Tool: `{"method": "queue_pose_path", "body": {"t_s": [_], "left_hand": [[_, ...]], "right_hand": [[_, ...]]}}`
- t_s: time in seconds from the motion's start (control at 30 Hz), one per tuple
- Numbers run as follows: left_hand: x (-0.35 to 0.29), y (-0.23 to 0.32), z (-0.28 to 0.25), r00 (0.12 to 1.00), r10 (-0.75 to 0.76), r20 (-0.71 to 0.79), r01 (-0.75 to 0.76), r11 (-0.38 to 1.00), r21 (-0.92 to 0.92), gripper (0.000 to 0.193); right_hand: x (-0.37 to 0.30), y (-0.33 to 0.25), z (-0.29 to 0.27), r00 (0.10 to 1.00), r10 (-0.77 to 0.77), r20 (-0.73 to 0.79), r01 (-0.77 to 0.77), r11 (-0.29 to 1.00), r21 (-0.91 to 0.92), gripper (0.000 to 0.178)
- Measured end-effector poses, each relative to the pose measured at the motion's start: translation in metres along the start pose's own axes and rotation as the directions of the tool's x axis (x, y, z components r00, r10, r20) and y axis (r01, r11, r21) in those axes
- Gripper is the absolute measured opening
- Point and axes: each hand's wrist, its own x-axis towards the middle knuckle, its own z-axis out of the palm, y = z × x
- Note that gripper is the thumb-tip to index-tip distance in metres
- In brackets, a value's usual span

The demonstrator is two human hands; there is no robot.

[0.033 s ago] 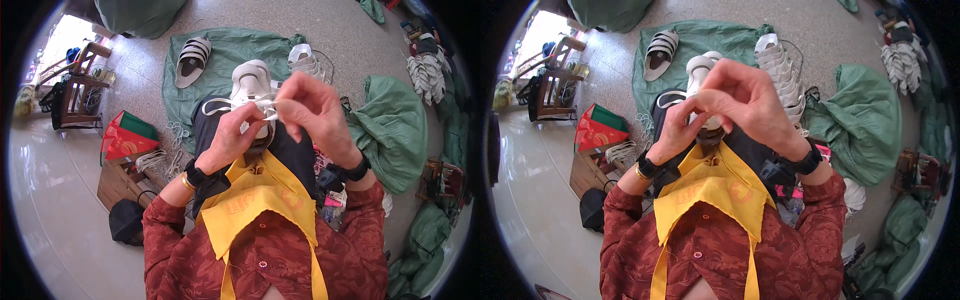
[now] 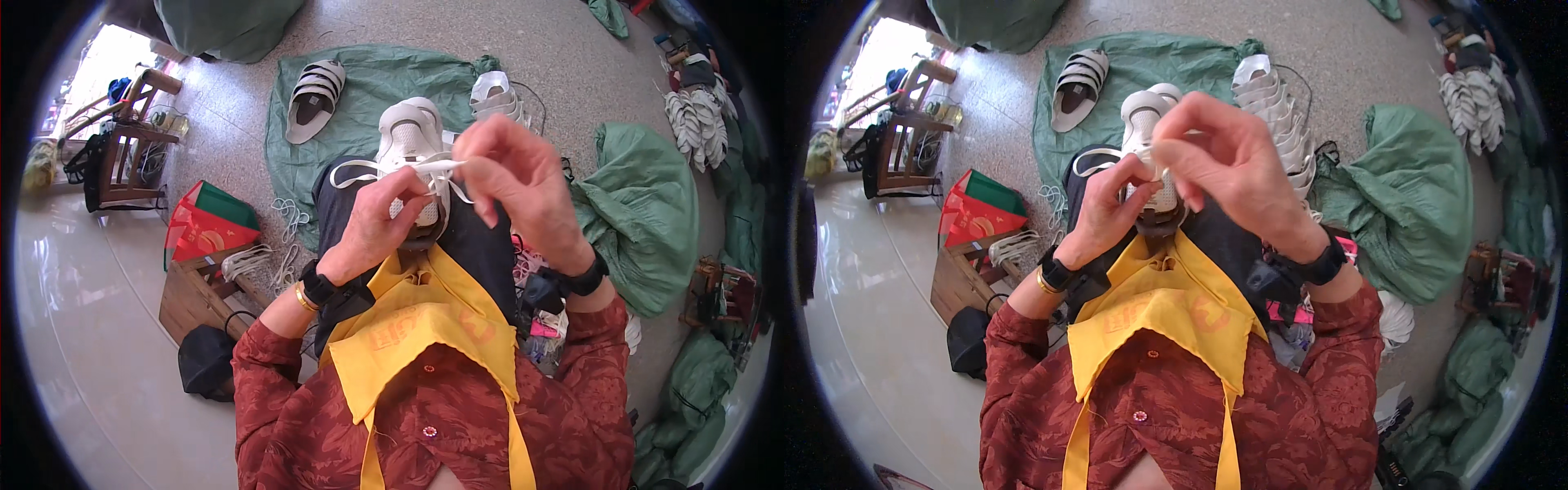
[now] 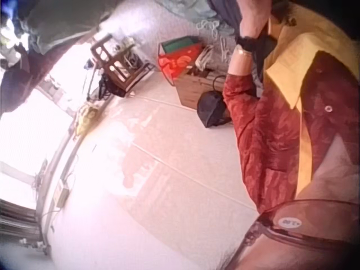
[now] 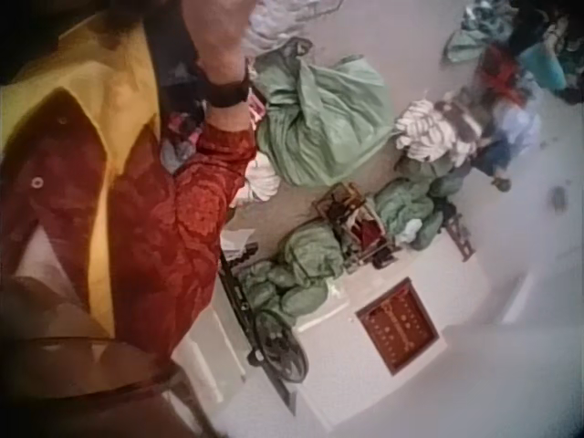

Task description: Lacing a white athletic shoe in a shoe manufacturing environment.

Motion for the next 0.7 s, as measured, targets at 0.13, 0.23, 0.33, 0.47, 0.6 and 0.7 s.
{"method": "queue_pose_path", "body": {"t_s": [0.13,0.23,0.33,0.47,0.6,0.7], "left_hand": [[-0.018,-0.017,-0.008,0.988,-0.157,0.009,0.157,0.979,-0.128,0.008],[-0.024,-0.022,-0.011,0.98,-0.197,0.019,0.195,0.943,-0.271,0.006],[-0.032,-0.022,-0.021,0.971,-0.238,-0.006,0.222,0.916,-0.334,0.007],[-0.044,-0.02,-0.04,0.96,-0.278,0.026,0.258,0.847,-0.464,0.011],[-0.054,-0.014,-0.052,0.955,-0.296,0.011,0.27,0.857,-0.439,0.007],[-0.062,-0.012,-0.058,0.943,-0.332,0.027,0.311,0.847,-0.431,0.01]], "right_hand": [[-0.019,0.014,-0.034,0.992,0.027,-0.121,-0.016,0.995,0.094,0.014],[-0.04,0.035,-0.06,0.981,0.124,-0.152,-0.128,0.992,-0.015,0.014],[-0.061,0.049,-0.08,0.952,0.238,-0.191,-0.251,0.967,-0.049,0.015],[-0.076,0.064,-0.093,0.924,0.291,-0.247,-0.305,0.952,-0.021,0.015],[-0.076,0.072,-0.093,0.915,0.326,-0.239,-0.345,0.938,-0.041,0.016],[-0.075,0.07,-0.095,0.909,0.337,-0.245,-0.354,0.935,-0.03,0.016]]}}
